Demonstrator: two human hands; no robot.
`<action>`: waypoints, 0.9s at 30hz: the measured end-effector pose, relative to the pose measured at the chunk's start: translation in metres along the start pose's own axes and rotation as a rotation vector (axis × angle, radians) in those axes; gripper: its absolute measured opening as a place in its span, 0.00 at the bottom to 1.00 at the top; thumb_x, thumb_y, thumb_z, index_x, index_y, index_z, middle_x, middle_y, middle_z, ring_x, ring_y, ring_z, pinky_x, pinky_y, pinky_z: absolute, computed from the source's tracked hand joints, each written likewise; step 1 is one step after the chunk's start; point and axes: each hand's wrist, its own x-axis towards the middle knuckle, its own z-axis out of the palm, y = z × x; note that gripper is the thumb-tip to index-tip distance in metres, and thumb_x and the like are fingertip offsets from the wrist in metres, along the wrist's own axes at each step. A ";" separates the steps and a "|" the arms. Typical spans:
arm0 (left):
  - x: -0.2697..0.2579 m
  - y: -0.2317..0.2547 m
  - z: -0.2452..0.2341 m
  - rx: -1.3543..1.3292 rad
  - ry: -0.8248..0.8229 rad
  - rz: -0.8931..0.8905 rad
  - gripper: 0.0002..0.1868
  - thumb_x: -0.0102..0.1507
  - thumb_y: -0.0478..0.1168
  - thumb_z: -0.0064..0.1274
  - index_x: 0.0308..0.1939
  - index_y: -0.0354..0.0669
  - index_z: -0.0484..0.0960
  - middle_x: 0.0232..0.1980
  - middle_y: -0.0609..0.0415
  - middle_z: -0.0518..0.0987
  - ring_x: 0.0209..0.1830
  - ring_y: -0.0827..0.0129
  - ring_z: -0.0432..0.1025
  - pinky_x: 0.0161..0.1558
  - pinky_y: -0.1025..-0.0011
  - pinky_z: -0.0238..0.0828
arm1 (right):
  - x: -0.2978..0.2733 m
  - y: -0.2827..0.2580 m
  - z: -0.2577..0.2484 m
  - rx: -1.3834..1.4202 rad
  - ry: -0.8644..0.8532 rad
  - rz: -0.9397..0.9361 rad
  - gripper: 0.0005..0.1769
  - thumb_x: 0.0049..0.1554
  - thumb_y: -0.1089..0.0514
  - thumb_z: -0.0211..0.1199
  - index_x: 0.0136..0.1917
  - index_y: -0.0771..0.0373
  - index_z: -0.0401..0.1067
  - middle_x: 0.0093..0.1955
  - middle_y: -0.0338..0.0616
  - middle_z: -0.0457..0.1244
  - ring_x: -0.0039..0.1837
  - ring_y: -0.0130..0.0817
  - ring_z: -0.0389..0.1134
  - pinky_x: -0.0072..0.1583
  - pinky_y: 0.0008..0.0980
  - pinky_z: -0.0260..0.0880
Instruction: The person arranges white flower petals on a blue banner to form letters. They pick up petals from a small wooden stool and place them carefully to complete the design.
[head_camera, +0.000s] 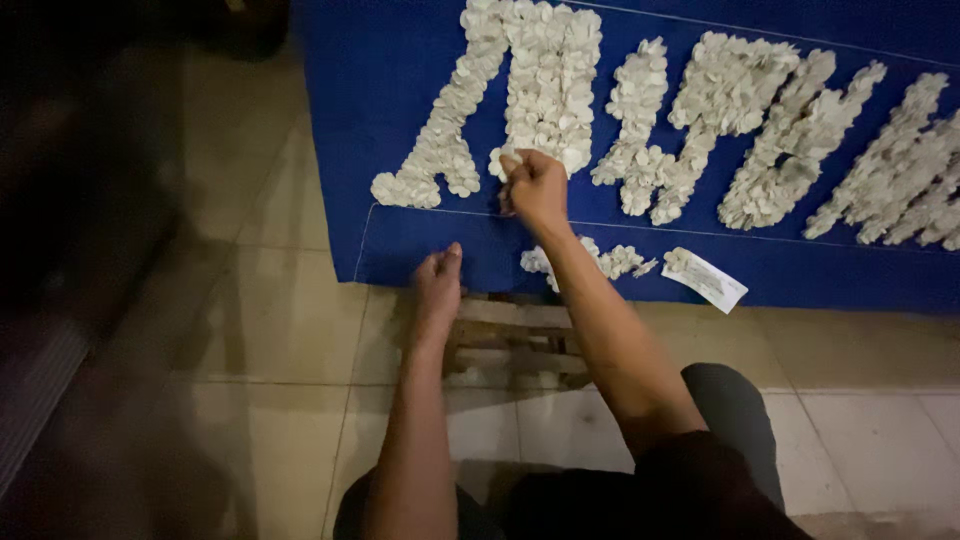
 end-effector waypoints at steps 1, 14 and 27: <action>0.003 -0.001 0.001 -0.002 0.008 0.013 0.25 0.68 0.58 0.49 0.37 0.36 0.80 0.30 0.57 0.72 0.31 0.70 0.67 0.36 0.66 0.69 | 0.001 -0.001 -0.001 0.018 -0.007 -0.026 0.10 0.61 0.58 0.64 0.49 0.69 0.76 0.26 0.43 0.64 0.25 0.29 0.64 0.28 0.30 0.61; 0.015 -0.033 0.004 0.053 0.035 0.051 0.23 0.67 0.56 0.51 0.44 0.36 0.82 0.34 0.54 0.79 0.36 0.70 0.71 0.44 0.68 0.70 | 0.030 0.025 0.004 -0.452 0.326 -0.282 0.18 0.51 0.54 0.75 0.43 0.67 0.70 0.33 0.48 0.67 0.36 0.40 0.71 0.41 0.39 0.70; 0.004 -0.018 0.000 0.108 0.000 -0.009 0.28 0.69 0.57 0.49 0.52 0.32 0.82 0.44 0.43 0.82 0.44 0.56 0.77 0.49 0.61 0.72 | -0.021 0.095 -0.073 0.460 0.490 0.239 0.22 0.61 0.45 0.63 0.46 0.69 0.70 0.36 0.47 0.66 0.34 0.39 0.67 0.35 0.38 0.72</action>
